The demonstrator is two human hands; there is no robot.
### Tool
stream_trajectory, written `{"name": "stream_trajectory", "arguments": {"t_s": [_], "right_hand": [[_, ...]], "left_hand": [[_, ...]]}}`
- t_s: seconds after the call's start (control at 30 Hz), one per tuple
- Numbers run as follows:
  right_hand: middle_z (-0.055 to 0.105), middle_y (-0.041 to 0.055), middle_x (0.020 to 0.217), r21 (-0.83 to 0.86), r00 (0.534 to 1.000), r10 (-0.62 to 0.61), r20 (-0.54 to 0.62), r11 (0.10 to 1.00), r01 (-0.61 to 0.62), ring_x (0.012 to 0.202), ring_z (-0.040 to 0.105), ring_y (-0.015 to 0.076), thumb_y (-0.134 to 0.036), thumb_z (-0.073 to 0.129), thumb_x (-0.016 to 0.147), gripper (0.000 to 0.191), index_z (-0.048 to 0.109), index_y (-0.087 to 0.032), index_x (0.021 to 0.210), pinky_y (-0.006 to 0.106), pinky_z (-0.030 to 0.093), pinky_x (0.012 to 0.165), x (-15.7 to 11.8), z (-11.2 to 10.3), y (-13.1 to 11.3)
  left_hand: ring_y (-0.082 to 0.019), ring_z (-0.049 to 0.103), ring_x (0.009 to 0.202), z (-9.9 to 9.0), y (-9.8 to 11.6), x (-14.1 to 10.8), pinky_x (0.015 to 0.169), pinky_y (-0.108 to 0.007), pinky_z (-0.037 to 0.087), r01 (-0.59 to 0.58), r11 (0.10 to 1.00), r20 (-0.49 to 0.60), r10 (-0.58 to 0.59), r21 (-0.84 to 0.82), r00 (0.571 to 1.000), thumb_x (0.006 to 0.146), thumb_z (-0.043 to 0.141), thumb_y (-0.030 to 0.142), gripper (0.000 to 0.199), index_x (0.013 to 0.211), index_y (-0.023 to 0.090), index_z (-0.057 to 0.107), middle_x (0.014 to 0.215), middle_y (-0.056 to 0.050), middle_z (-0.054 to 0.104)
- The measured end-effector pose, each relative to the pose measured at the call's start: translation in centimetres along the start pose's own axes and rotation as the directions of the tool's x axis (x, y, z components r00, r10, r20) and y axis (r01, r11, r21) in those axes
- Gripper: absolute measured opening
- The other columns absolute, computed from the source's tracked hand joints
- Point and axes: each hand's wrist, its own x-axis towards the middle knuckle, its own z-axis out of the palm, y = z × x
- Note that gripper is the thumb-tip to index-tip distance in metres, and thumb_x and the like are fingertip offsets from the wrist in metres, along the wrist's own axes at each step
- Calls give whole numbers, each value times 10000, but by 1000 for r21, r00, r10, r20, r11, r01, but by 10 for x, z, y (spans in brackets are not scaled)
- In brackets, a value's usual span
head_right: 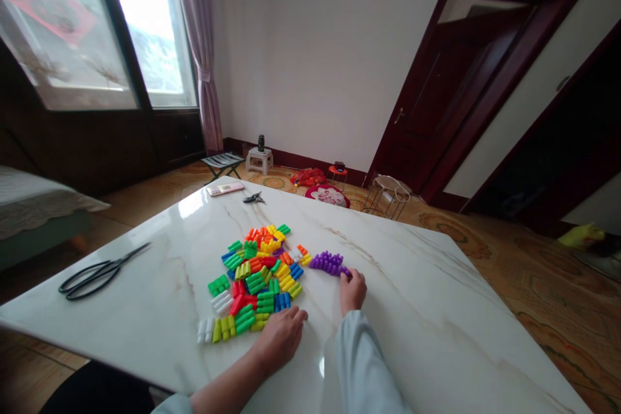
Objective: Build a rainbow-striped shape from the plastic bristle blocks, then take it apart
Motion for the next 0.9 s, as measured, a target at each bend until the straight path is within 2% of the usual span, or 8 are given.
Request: {"name": "stream_trajectory", "arguments": {"t_s": [0.23,0.43,0.57,0.63,0.67,0.73,0.83,0.9], "right_hand": [[671,118,812,-1,1000,-18,25,1000,18,726,586,229,-319,550,677,280,688,-144,847,339,458,734,-2,7,3],[683,135,859,50,996,8,91,999,-12,759,626,236,-313,540,687,411,631,-100,1027,339,471,750,-6,8,1],[636,186,999,7,999,-19,-31,1000,20,817,611,249,-367,516,716,453,597,-86,1061,347,463,738,-14,2,-9],[630,172,1003,-1,997,-25,-72,1000,25,794,605,236,-411,469,768,426,595,-111,1043,331,454,692,-25,-1,-17],[642,150,968,5,998,-34,-53,999,34,765,604,224,-428,440,798,400,600,-132,1014,317,446,667,-32,-3,-21],[670,89,851,7,994,-89,59,996,89,707,605,197,-445,411,842,336,616,-186,902,284,423,635,-50,-5,-31],[680,40,743,-111,926,-191,327,965,238,649,597,167,-425,404,890,314,604,-226,753,255,350,577,-78,-9,-49],[681,25,720,-207,881,-211,424,924,321,625,590,146,-373,409,913,308,598,-226,719,249,298,552,-90,-12,-60]], "left_hand": [[-180,580,823,0,0,0,764,-292,475,-8,1000,-2,8,-11,1000,853,395,119,194,957,197,539,869,-64,569],[-181,585,830,0,0,0,767,-295,470,-9,1000,1,9,14,1000,855,394,111,188,952,195,532,882,-63,574],[-181,588,838,1,-1,0,770,-293,468,-14,1000,-15,14,9,1000,856,397,109,190,959,198,530,883,-61,576],[-179,588,843,2,-2,0,773,-289,465,-20,1000,-24,20,7,1000,854,402,106,191,962,199,530,887,-60,579],[-178,588,843,2,-2,0,772,-286,463,-21,1000,-28,22,9,999,853,405,105,190,961,198,531,888,-60,582],[-178,589,837,4,-3,0,760,-280,461,-25,999,-33,26,24,999,850,407,106,182,948,193,533,886,-60,588],[-177,592,815,6,-4,1,734,-268,454,-20,998,-44,23,60,999,846,409,116,157,903,181,541,873,-57,601],[-174,595,806,8,-4,2,730,-262,448,-12,997,-57,16,72,998,845,414,125,150,893,178,547,871,-55,612]]}}
